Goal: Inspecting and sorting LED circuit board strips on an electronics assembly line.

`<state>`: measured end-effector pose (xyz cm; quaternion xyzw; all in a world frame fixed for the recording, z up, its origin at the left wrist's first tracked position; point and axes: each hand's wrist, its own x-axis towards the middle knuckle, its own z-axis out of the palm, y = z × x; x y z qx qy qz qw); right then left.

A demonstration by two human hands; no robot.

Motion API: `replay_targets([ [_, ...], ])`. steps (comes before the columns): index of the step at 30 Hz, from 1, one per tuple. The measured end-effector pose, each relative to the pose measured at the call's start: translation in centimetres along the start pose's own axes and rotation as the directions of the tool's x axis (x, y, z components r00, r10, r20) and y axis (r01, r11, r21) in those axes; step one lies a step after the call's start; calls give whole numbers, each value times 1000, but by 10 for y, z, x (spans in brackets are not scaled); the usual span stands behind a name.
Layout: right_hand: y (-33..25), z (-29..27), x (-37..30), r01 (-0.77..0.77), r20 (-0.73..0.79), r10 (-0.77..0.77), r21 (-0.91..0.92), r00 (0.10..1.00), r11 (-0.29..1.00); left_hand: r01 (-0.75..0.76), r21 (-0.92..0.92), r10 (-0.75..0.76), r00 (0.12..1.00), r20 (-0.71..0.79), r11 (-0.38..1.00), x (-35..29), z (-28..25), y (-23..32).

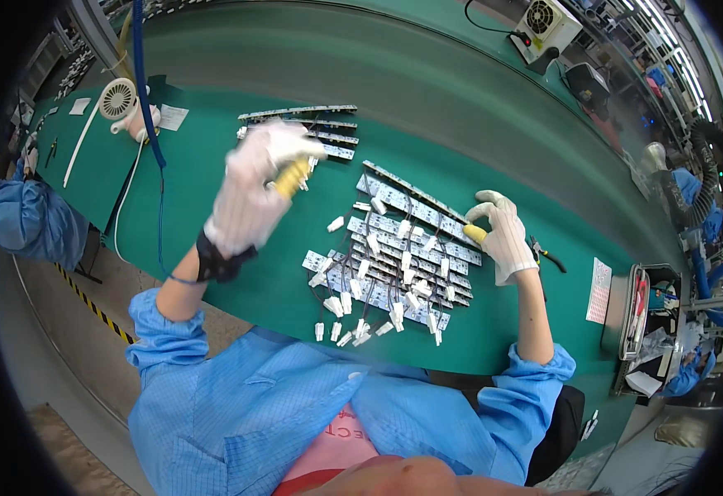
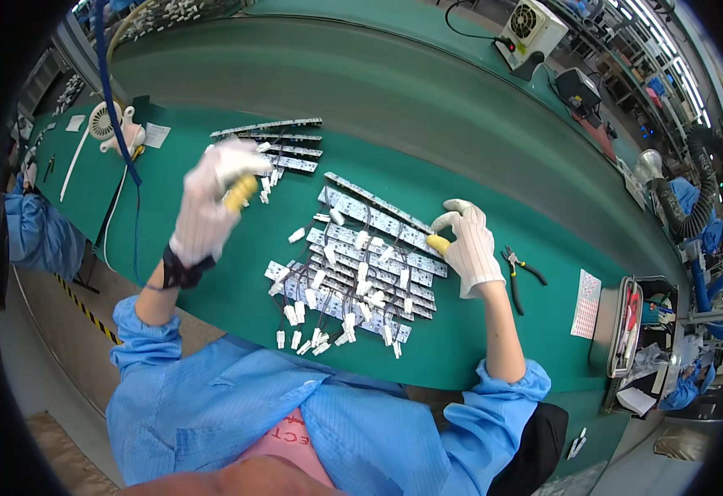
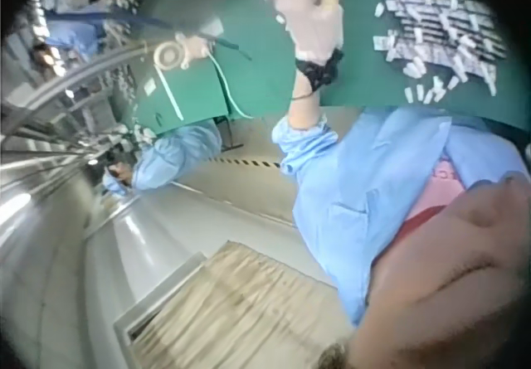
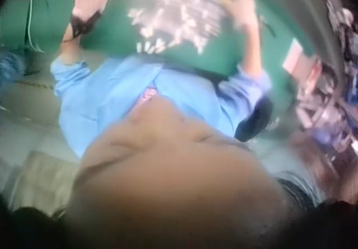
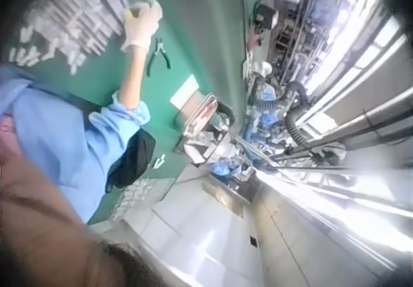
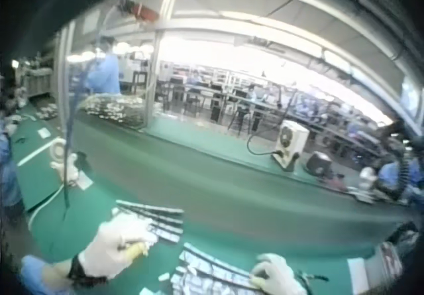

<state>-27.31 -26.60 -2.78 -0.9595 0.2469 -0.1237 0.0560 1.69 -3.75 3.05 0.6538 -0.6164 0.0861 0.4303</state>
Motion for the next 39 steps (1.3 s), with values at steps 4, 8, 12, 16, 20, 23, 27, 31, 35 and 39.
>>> replay_targets([
  [4,-11,-18,8,-212,139,268,940,953,268,33,-128,-7,980,200,991,-31,15,9],
  [8,-70,-58,-16,-25,-41,368,985,929,173,274,-601,-215,962,170,751,-42,22,12],
  [12,-82,-47,-29,86,-208,429,954,879,286,200,-518,-136,978,159,832,-45,23,29],
  [16,-68,-23,-15,62,-291,488,900,823,432,184,-312,-191,981,6,932,-37,30,29],
  [20,-62,-18,-7,144,-308,456,922,835,360,158,-430,-201,978,-58,889,-41,32,19],
  [23,-66,-34,-12,242,-184,594,970,783,-18,74,-615,-255,944,-211,785,-42,27,5],
  [27,-56,-27,-17,199,-302,600,952,741,234,177,-737,-348,934,-83,652,-45,16,-5],
  [31,-39,-22,-19,115,-230,596,968,769,225,220,-735,-314,949,10,641,-47,23,2],
  [35,-46,-35,-34,251,-15,583,911,812,-327,212,-818,-300,953,51,535,-44,26,6],
  [39,-69,-51,-46,143,121,479,866,870,-479,412,-856,-253,904,344,312,-44,17,22],
])
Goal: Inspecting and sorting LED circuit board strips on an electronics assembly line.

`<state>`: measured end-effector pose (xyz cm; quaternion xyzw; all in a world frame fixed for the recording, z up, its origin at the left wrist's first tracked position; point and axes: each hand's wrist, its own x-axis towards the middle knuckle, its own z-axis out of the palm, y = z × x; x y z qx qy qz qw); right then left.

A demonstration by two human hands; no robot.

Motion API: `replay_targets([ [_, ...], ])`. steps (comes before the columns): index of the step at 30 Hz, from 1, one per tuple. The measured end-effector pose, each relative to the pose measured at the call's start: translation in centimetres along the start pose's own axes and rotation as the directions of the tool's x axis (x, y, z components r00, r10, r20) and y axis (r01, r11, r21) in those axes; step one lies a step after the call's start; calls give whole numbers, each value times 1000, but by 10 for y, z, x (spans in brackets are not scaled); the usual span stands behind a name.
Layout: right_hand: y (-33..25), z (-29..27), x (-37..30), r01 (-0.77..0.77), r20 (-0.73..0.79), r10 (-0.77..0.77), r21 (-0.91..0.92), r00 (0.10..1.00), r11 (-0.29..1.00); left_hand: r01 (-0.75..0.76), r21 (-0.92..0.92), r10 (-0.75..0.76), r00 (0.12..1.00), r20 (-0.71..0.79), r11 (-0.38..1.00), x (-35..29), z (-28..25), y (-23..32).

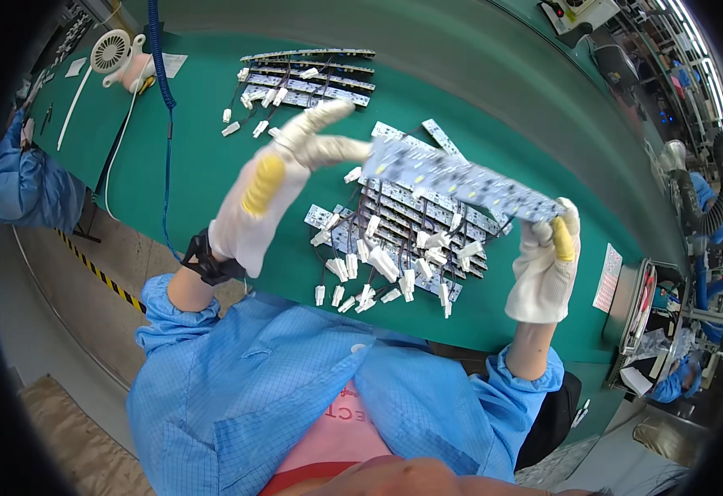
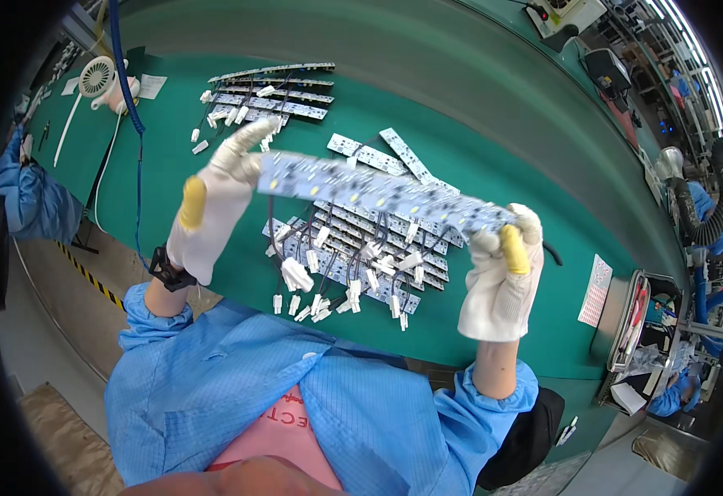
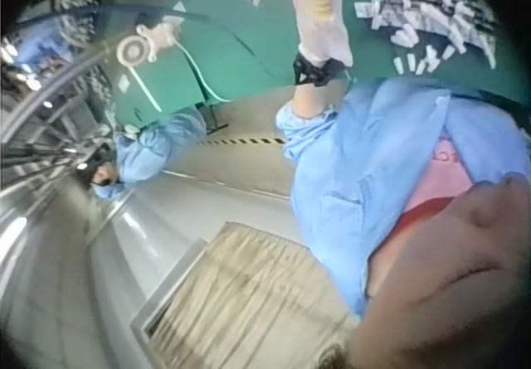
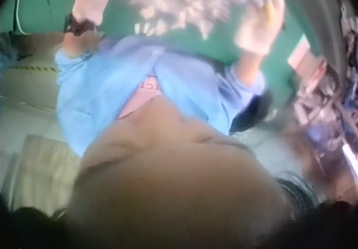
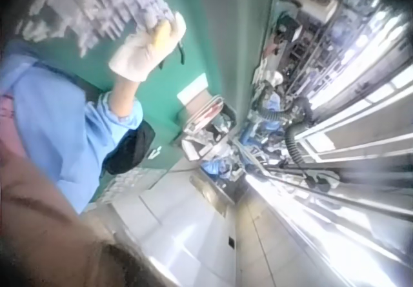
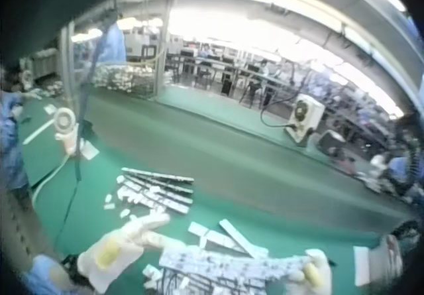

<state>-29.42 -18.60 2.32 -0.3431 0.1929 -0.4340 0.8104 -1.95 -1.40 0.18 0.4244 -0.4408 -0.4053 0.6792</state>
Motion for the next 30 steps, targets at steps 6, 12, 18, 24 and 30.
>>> replay_targets([
  [6,13,23,-9,-50,-138,5,-322,990,945,176,-95,-175,984,16,980,-10,25,17],
  [12,5,14,-11,-6,30,33,-635,999,772,205,-110,-210,977,-35,973,-12,31,14],
  [18,-3,14,-13,-40,39,84,-631,996,775,177,165,-163,982,-96,970,-18,20,7],
  [24,-1,21,-13,-41,59,92,-582,994,812,139,42,-137,990,-44,989,-20,14,2],
  [30,1,26,-14,16,110,64,-612,992,791,-62,309,75,997,-30,949,-16,1,1],
])
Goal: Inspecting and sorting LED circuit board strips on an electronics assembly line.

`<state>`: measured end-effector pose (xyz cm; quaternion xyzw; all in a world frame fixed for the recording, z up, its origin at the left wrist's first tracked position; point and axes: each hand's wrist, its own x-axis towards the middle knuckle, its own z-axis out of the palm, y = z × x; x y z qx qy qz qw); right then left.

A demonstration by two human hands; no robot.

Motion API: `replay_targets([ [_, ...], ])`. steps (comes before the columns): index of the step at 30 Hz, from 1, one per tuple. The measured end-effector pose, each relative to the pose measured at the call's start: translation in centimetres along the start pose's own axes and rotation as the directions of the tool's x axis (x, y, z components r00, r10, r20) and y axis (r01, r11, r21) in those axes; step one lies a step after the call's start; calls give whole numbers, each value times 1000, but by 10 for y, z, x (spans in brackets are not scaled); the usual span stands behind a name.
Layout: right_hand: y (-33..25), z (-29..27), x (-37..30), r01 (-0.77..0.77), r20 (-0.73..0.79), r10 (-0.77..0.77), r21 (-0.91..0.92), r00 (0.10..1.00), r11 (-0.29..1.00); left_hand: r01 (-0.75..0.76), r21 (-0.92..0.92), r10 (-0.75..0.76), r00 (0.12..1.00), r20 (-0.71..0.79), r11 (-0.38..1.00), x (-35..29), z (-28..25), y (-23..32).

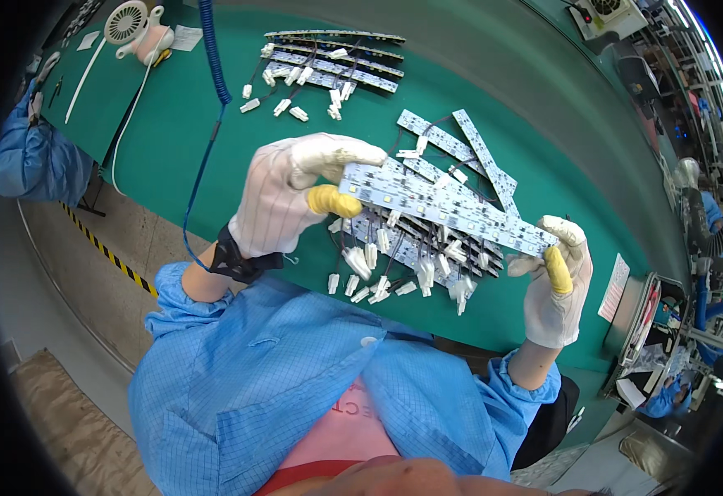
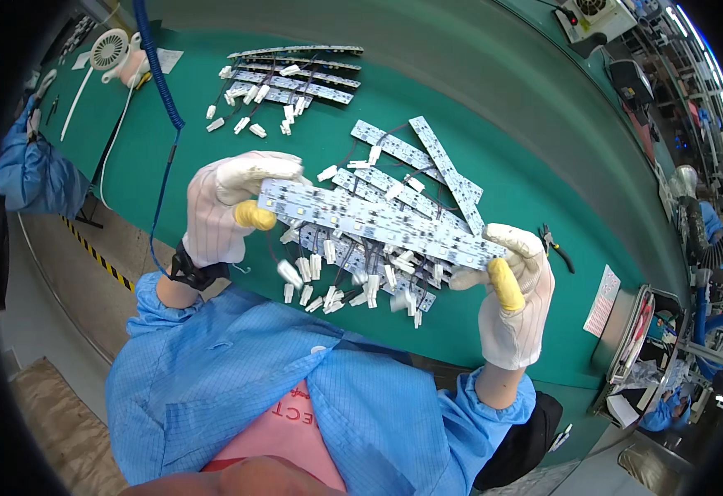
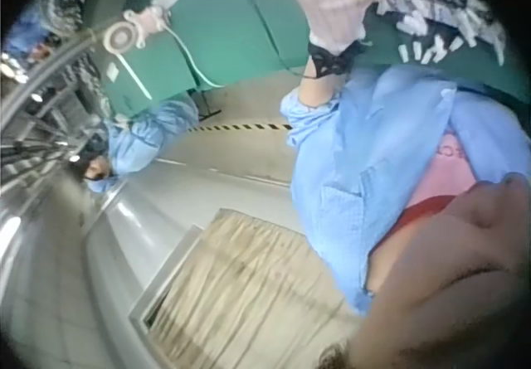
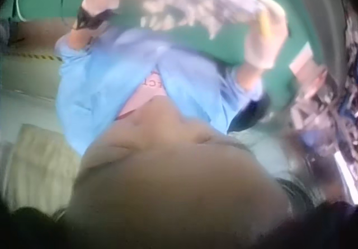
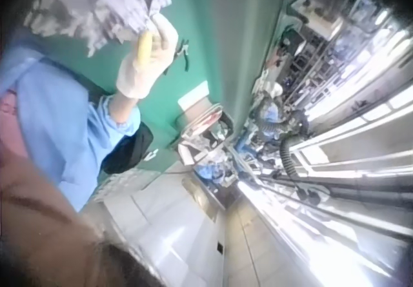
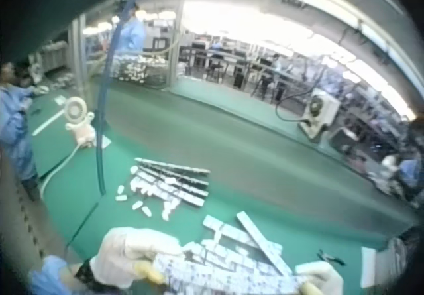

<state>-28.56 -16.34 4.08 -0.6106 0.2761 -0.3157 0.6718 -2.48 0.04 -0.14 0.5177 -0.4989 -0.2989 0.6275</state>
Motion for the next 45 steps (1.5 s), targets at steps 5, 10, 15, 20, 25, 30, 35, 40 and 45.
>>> replay_targets([
  [5,-1,3,1,24,7,-24,-15,1000,1000,-9,-162,-7,995,-101,987,-2,1,-3],
  [10,-5,3,2,-4,64,7,-43,998,999,67,-25,-69,990,-121,997,-3,-4,6],
  [15,-3,-1,0,-13,84,18,-57,996,998,26,159,-13,996,-84,987,-1,-9,3],
  [20,-5,6,-3,15,10,-14,-106,1000,994,-61,76,69,992,-102,995,-1,-12,-9],
  [25,-7,13,-3,-17,8,17,-68,1000,998,9,-57,-16,992,-122,998,0,-15,-8],
  [30,-13,12,2,-70,84,86,-177,993,982,68,-117,-82,989,-120,991,1,-12,0],
  [35,-4,-16,-6,-40,28,41,-19,999,999,139,-111,-134,989,55,984,33,-4,5],
  [40,4,-31,-8,47,-43,-48,-22,998,999,50,121,-64,991,121,991,53,0,11],
  [45,8,-43,1,57,43,-58,32,997,998,24,76,-30,996,82,997,57,-1,3],
])
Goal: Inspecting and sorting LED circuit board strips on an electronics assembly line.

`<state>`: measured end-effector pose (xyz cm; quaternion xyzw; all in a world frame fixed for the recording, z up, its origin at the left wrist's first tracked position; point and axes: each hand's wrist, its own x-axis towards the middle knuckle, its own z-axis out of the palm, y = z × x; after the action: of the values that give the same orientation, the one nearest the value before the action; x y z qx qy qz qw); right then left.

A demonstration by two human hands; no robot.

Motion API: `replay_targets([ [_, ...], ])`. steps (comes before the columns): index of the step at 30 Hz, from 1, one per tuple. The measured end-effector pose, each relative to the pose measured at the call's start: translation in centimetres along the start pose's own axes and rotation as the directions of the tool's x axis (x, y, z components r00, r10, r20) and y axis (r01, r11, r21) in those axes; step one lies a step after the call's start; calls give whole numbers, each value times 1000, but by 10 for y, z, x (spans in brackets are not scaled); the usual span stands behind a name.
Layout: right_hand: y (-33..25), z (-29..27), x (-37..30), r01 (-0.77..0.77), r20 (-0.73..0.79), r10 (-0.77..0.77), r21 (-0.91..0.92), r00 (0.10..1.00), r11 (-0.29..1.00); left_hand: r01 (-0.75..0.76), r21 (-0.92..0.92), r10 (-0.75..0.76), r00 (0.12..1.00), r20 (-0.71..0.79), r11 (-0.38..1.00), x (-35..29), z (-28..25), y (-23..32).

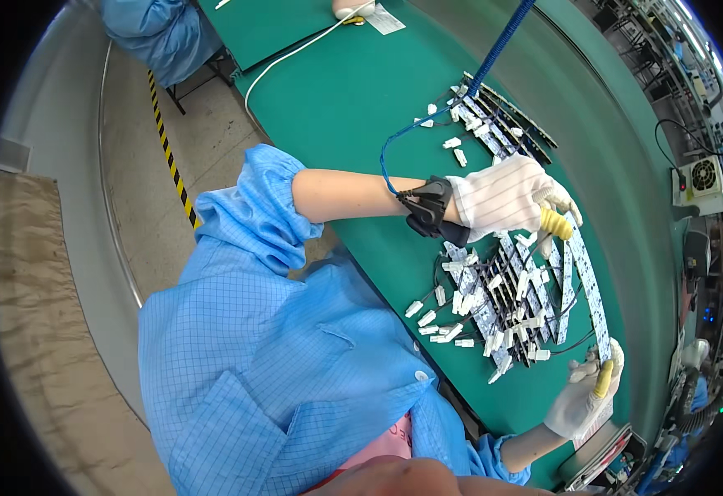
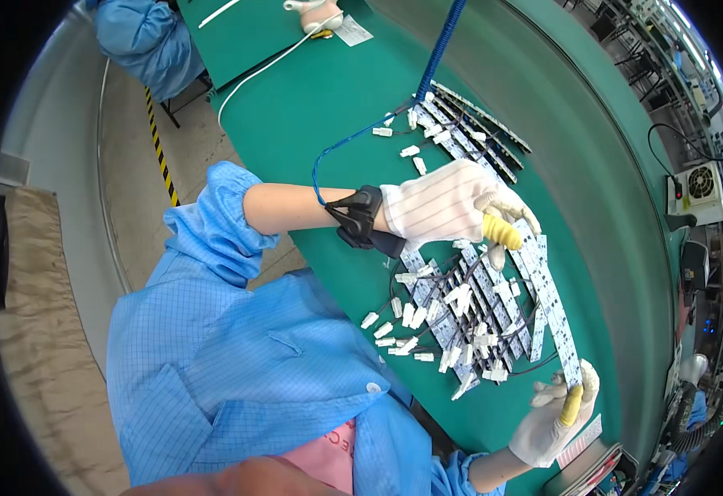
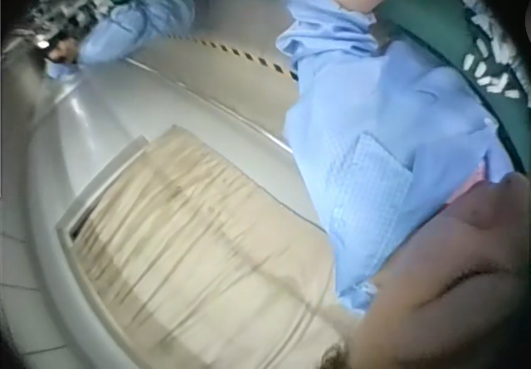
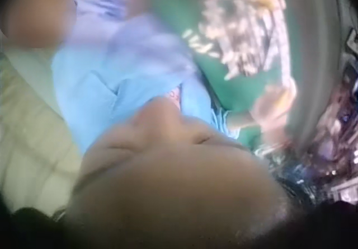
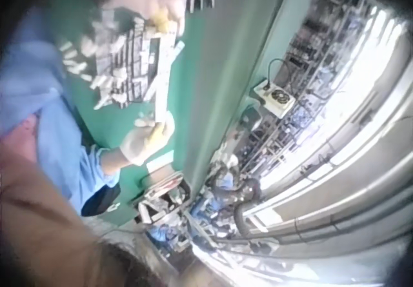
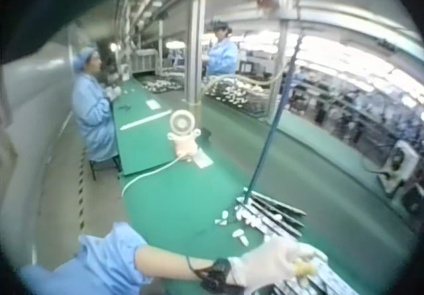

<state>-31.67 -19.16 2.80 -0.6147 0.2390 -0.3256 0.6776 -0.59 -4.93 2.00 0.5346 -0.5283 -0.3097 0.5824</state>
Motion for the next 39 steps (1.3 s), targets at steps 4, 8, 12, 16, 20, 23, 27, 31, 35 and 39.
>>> replay_targets([
  [4,3,-21,-2,-15,-16,17,91,1000,996,78,-235,-82,997,-7,969,10,11,2],
  [8,-7,-60,-12,1,-179,64,342,982,940,-22,-233,41,996,75,972,41,29,17],
  [12,-24,-86,-25,38,-9,-37,407,999,913,-219,-92,222,975,24,971,46,56,40],
  [16,-30,-105,-41,73,-55,-58,356,997,932,-303,15,302,951,63,953,48,65,53],
  [20,-32,-63,-47,156,-446,-57,188,893,970,-145,-113,156,982,104,983,39,51,60],
  [23,-27,-4,-20,161,-318,-117,116,941,980,-89,-251,105,993,51,964,35,45,29],
  [27,-28,28,-2,53,-183,-73,-109,980,993,-14,73,14,1000,7,997,4,15,17],
  [31,-27,43,7,-83,-132,70,-95,989,992,65,-259,-79,996,-43,964,-30,9,16],
  [35,-17,41,8,-95,-22,93,-133,995,987,154,-217,-174,982,-76,964,-45,6,22],
  [39,-15,45,9,-137,-4,137,-122,991,983,200,-147,-217,970,-108,969,-51,1,20],
])
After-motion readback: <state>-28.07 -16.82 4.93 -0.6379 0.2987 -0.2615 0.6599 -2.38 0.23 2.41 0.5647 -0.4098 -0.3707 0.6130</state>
